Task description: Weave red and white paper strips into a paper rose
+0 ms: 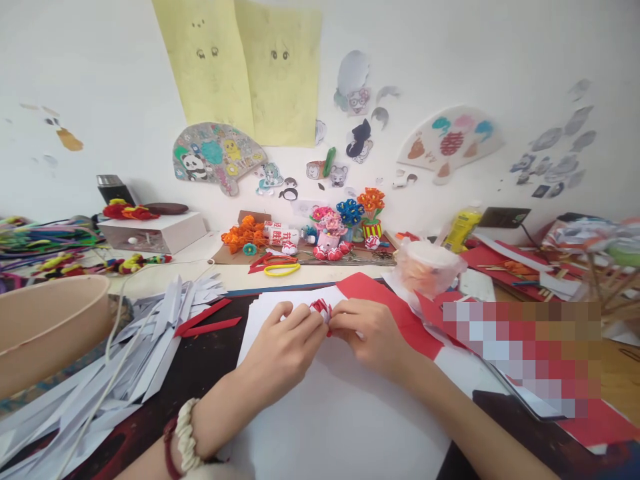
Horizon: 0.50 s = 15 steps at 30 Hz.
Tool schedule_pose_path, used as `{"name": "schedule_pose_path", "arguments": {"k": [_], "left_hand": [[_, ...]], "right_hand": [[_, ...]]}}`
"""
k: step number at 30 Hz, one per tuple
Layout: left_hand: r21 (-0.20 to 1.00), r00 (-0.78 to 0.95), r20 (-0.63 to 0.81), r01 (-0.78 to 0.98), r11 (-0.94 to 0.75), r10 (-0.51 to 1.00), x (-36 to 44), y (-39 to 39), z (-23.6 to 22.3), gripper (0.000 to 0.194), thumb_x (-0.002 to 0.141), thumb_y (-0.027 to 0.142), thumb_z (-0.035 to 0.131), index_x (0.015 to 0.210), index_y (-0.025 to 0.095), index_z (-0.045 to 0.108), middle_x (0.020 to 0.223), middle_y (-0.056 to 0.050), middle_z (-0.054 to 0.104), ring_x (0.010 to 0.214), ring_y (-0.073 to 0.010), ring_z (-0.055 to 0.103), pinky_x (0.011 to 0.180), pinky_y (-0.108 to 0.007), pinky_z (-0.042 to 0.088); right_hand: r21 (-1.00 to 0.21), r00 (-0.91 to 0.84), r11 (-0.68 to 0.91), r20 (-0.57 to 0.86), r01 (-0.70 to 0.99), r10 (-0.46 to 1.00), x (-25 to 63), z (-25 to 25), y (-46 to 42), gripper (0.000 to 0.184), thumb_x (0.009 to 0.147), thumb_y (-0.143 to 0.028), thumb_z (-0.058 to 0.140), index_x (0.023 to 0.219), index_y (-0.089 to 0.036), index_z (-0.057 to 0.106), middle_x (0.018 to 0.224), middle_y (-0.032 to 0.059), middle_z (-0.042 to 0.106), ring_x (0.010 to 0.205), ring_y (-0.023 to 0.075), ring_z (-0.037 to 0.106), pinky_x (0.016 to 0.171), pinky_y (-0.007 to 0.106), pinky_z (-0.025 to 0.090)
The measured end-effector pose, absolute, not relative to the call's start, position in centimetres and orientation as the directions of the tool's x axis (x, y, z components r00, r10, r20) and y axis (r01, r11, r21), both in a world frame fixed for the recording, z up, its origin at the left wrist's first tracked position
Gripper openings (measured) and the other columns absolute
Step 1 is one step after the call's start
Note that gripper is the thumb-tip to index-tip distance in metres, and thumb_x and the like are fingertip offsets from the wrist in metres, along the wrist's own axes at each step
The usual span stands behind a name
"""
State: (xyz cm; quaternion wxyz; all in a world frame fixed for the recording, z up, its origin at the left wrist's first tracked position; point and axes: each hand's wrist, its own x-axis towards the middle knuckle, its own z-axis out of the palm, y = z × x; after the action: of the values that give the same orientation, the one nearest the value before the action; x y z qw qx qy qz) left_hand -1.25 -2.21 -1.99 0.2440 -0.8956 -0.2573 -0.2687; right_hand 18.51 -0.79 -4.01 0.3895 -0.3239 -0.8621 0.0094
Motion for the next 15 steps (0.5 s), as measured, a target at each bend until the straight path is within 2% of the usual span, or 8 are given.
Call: {"name": "schedule_pose_path", "arguments": {"k": [7,12,15], "left_hand": [[-0.318,0.719,0.618,0.597,-0.737,0.316,-1.37,-2.08,-1.88,0.034,0.087,-0.007,0.036,0.085,0.017,0.06,0.079,-0.002,0.063,0.072,-0.0175,0.046,0.072,-0.034,0.031],[-0.282,0.675,0.649,0.642,-0.713,0.351,-1.3,-2.38,-1.8,0.017,0.085,0.004,0.05,0.087,0.017,0.06,0.082,-0.003,0.065,0.076,-0.0193,0.047,0.073,-0.037,0.032],[-0.276,0.671,0.652,0.644,-0.713,0.354,-1.21,-2.51,-1.83,0.012,0.088,0.008,0.053,0.087,0.018,0.06,0.084,-0.003,0.066,0.075,-0.0186,0.047,0.073,-0.036,0.031]], "right_hand": [[-0.34,-0.475,0.8,0.664,0.495,0.577,18.56,-3.75,-0.82,0.021,0.087,-0.007,0.054,0.075,-0.019,0.066,0.076,0.0018,0.068,0.068,0.0138,0.059,0.062,0.024,0.044],[-0.315,-0.487,0.798,0.658,0.514,0.574,18.51,-3.67,-0.84,0.019,0.086,-0.006,0.053,0.08,-0.019,0.066,0.078,0.0023,0.069,0.068,0.0141,0.061,0.06,0.024,0.044],[-0.304,-0.489,0.796,0.658,0.524,0.573,18.5,-3.65,-0.88,0.019,0.085,-0.006,0.054,0.079,-0.019,0.065,0.078,0.0023,0.068,0.067,0.0143,0.061,0.06,0.024,0.044]]}}
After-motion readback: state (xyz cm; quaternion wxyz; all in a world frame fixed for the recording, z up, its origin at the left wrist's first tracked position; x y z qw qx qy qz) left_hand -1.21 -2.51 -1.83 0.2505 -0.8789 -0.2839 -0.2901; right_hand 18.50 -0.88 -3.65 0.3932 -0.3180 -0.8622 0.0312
